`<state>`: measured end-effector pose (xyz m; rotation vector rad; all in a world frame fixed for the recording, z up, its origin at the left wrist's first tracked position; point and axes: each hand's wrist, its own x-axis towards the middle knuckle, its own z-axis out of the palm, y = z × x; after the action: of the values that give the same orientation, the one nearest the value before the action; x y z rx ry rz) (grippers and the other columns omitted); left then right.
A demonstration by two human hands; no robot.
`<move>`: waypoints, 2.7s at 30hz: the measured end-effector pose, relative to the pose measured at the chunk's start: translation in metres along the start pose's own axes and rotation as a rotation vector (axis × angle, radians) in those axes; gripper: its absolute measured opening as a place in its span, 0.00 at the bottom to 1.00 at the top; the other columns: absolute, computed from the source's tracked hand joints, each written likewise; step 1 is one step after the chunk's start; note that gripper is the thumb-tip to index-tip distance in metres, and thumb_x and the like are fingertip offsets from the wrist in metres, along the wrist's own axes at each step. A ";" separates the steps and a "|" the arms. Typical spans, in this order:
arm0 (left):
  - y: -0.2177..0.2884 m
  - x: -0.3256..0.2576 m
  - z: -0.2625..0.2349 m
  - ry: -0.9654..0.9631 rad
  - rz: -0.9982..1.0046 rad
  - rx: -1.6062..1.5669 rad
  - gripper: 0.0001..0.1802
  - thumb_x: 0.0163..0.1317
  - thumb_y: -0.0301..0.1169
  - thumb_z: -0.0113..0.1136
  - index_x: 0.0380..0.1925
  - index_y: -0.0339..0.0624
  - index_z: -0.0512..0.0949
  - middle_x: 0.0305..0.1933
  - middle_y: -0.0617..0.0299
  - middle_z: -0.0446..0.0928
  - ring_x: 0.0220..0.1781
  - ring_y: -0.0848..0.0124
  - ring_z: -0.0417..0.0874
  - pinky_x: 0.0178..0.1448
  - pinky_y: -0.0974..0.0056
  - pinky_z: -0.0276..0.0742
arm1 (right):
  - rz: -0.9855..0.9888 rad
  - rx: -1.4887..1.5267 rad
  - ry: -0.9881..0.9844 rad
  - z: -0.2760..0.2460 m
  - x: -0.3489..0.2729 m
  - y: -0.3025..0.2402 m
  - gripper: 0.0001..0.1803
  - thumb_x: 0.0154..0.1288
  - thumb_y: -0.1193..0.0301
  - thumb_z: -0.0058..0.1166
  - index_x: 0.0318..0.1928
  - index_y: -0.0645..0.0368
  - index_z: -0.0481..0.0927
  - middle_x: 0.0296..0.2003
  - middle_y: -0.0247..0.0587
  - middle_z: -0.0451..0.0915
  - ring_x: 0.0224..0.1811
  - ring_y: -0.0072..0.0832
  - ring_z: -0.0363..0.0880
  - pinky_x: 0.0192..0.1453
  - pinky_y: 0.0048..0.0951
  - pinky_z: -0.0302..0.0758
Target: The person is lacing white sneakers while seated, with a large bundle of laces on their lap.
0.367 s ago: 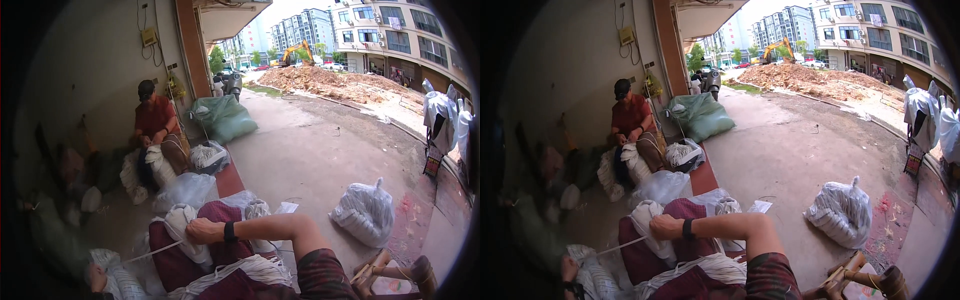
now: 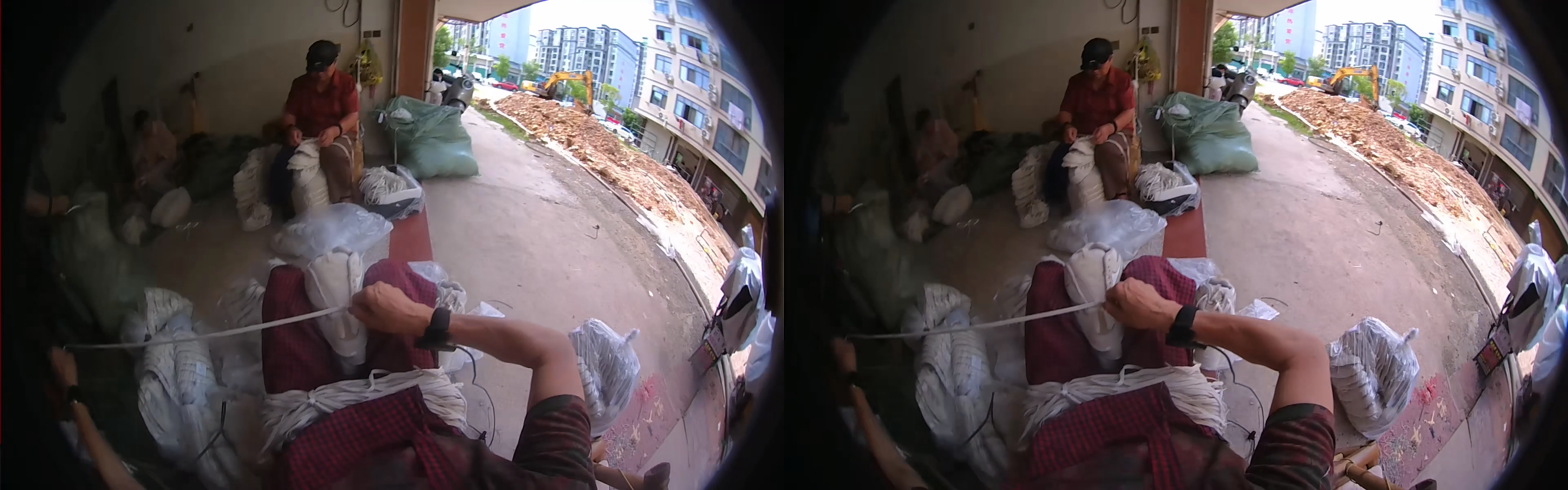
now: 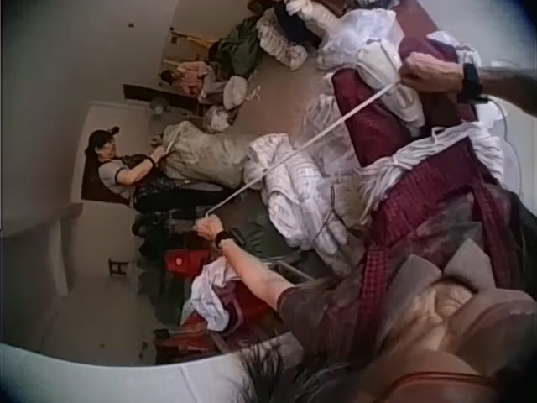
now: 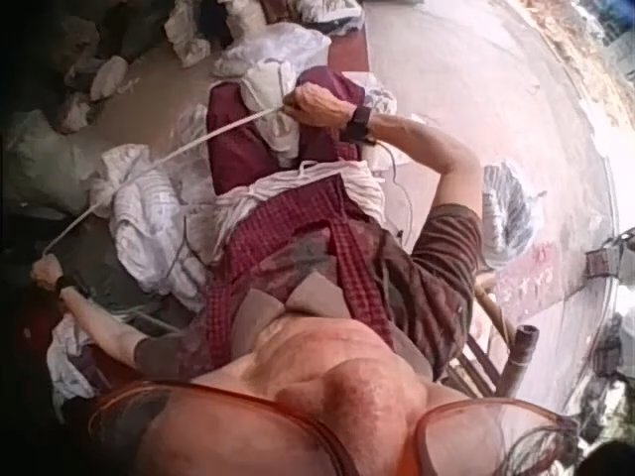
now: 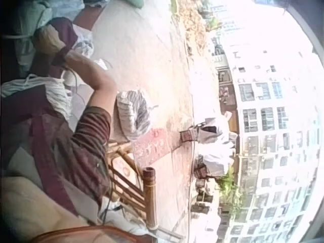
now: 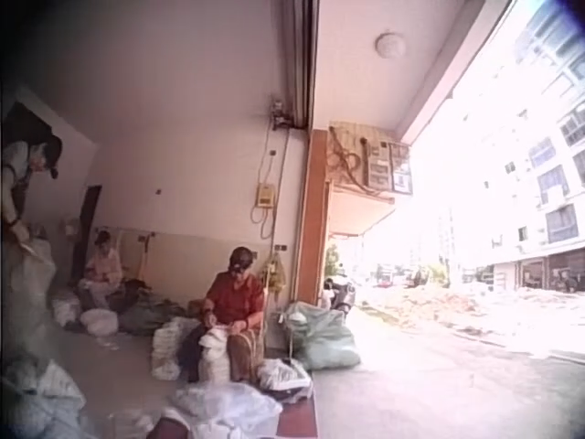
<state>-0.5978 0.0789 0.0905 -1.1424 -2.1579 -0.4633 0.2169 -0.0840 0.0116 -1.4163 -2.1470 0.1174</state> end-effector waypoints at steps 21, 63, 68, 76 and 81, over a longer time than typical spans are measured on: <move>0.497 -0.317 -0.201 -0.715 1.050 -1.417 0.17 0.69 0.36 0.56 0.47 0.32 0.72 0.25 0.43 0.76 0.29 0.53 0.82 0.36 0.53 0.74 | 0.351 0.438 -0.092 -0.026 0.050 0.031 0.24 0.69 0.57 0.60 0.50 0.67 0.72 0.27 0.48 0.83 0.30 0.28 0.83 0.36 0.30 0.77; 0.292 -0.233 -0.133 -0.043 1.371 -0.851 0.03 0.63 0.21 0.54 0.36 0.40 0.73 0.32 0.51 0.75 0.35 0.49 0.80 0.35 0.50 0.75 | 0.056 -0.279 0.101 -0.129 -0.114 0.056 0.03 0.69 0.76 0.50 0.40 0.63 0.75 0.31 0.50 0.81 0.33 0.48 0.83 0.35 0.44 0.77; 0.221 -0.187 -0.101 0.009 1.200 -0.740 0.05 0.65 0.21 0.52 0.39 0.33 0.76 0.39 0.44 0.78 0.40 0.43 0.80 0.42 0.49 0.77 | 0.306 -0.586 0.109 -0.229 -0.183 0.052 0.05 0.71 0.75 0.49 0.42 0.62 0.77 0.33 0.50 0.84 0.34 0.46 0.84 0.36 0.43 0.77; 0.128 -0.116 -0.107 0.051 0.811 -0.553 0.12 0.73 0.26 0.47 0.49 0.31 0.75 0.51 0.43 0.79 0.51 0.43 0.80 0.52 0.51 0.77 | 0.602 -0.971 0.360 -0.342 -0.321 0.076 0.11 0.73 0.73 0.48 0.51 0.63 0.78 0.42 0.55 0.84 0.43 0.51 0.83 0.45 0.43 0.77; 0.077 -0.082 -0.127 0.104 0.621 -0.424 0.14 0.75 0.29 0.45 0.51 0.32 0.76 0.53 0.43 0.78 0.54 0.44 0.79 0.55 0.51 0.77 | 0.758 -1.136 0.506 -0.380 -0.417 0.118 0.18 0.79 0.65 0.38 0.55 0.63 0.77 0.45 0.56 0.83 0.46 0.50 0.83 0.48 0.44 0.78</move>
<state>-0.4525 0.0007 0.1279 -1.8837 -1.5327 -0.6844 0.6210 -0.4803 0.1204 -2.4378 -1.0993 -1.2028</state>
